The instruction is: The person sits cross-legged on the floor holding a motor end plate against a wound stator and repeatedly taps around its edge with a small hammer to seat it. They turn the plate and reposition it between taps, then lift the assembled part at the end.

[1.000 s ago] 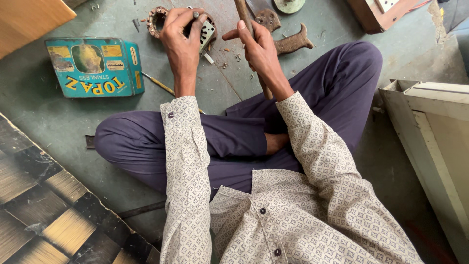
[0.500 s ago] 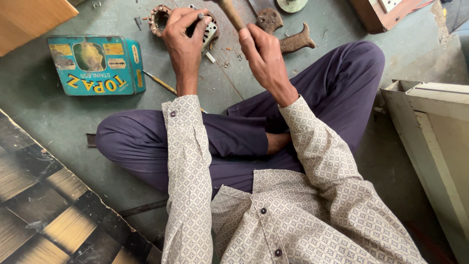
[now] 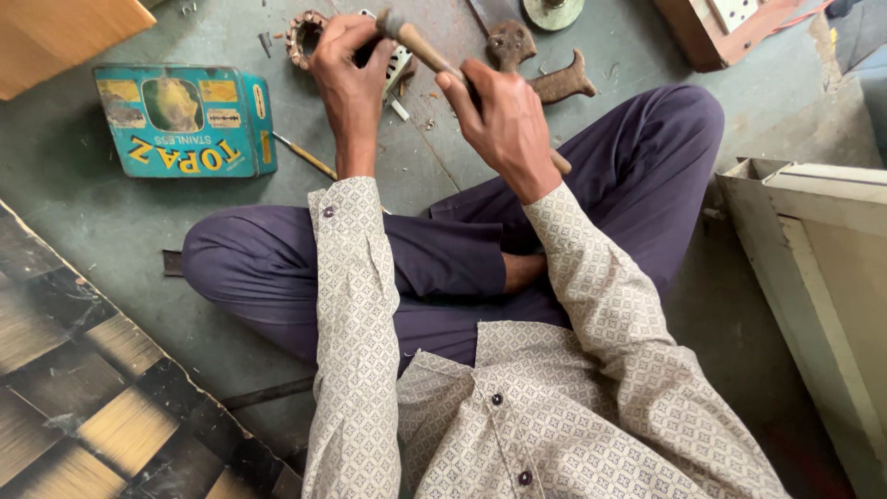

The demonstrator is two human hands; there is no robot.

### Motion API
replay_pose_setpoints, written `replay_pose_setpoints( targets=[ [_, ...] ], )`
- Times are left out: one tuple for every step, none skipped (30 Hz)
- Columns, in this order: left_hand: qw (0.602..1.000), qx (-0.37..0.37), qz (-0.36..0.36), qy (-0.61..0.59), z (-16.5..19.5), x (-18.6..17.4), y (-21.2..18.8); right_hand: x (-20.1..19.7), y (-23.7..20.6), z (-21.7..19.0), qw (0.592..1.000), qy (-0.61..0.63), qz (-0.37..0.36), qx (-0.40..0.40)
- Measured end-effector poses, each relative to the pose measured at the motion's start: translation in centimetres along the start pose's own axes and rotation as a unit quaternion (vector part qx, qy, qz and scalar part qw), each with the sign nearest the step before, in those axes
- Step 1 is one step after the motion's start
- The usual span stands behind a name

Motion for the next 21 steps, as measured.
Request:
replay_pose_setpoints(
  targets=[
    [1.0,0.008,0.003,-0.01,0.1,-0.1,0.0,-0.1,-0.1,-0.2,0.999,-0.042,0.011,0.003],
    [1.0,0.016,0.006,-0.02,0.1,-0.1,-0.1,-0.3,-0.1,-0.3,0.999,-0.021,0.023,-0.006],
    [1.0,0.01,0.001,-0.015,0.0,0.0,0.0,-0.5,-0.2,-0.4,0.999,-0.001,0.028,-0.015],
    [1.0,-0.001,-0.004,-0.009,-0.2,0.1,0.0,-0.5,-0.2,-0.6,0.999,0.021,0.03,-0.023],
    [1.0,-0.005,-0.008,-0.002,-0.3,0.1,0.1,-0.1,-0.1,-0.1,0.999,0.035,0.012,-0.001],
    [1.0,-0.007,-0.004,0.006,-0.3,0.0,0.2,0.2,0.1,0.2,0.999,0.047,-0.005,0.018],
    [1.0,-0.008,-0.003,0.013,-0.2,-0.1,0.2,0.7,0.2,0.6,0.997,0.06,-0.02,0.039],
    [1.0,-0.009,-0.002,0.019,-0.1,-0.1,0.3,0.5,0.1,0.6,0.998,0.036,-0.016,0.042],
    [1.0,-0.001,0.003,0.009,0.0,-0.2,0.4,0.4,0.2,0.5,0.999,0.012,-0.012,0.045],
    [1.0,0.004,0.005,-0.002,0.2,-0.4,0.3,0.3,0.0,0.7,0.999,-0.011,-0.007,0.052],
    [1.0,0.007,0.006,-0.015,0.3,-0.5,0.3,-0.1,-0.1,0.2,1.0,0.0,0.018,0.02],
    [1.0,0.002,0.004,-0.017,0.4,-0.4,0.1,-0.4,-0.3,-0.2,0.999,0.013,0.036,-0.012],
    [1.0,-0.002,0.002,-0.018,0.5,-0.3,0.0,-0.7,-0.8,-0.6,0.997,0.026,0.055,-0.046],
    [1.0,0.001,0.004,-0.017,0.6,-0.4,0.2,-0.3,-0.6,0.1,0.997,0.053,0.048,-0.032],
    [1.0,-0.005,0.011,-0.027,0.5,-0.7,0.2,0.2,-0.5,0.9,0.996,0.081,0.04,-0.018],
    [0.999,-0.009,0.016,-0.037,0.3,-0.8,0.3,0.7,-0.4,1.6,0.994,0.109,0.034,-0.003],
    [0.999,-0.013,0.02,-0.048,0.2,-0.9,0.4,1.1,-0.3,2.5,0.992,0.12,0.038,0.015],
    [0.999,-0.019,0.027,-0.042,0.0,-1.1,0.4,1.3,-0.3,3.4,0.99,0.129,0.043,0.034],
    [0.998,-0.027,0.032,-0.036,-0.2,-1.2,0.5,1.6,-0.3,4.4,0.988,0.139,0.046,0.056],
    [0.998,-0.038,0.037,-0.031,-0.5,-1.2,0.4,1.7,-0.2,5.2,0.984,0.156,0.054,0.063],
    [0.998,-0.037,0.039,-0.016,-0.5,-1.1,0.2,1.7,-0.2,6.0,0.981,0.173,0.061,0.068]
  ],
)
Point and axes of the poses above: each hand's wrist, its own y-axis towards the middle knuckle, its own x-axis out of the palm, z = x × y, the point moved 10 cm from there along y, towards the middle knuckle, and after that the axes turned 11 degrees about -z, right-handed, at the moved point
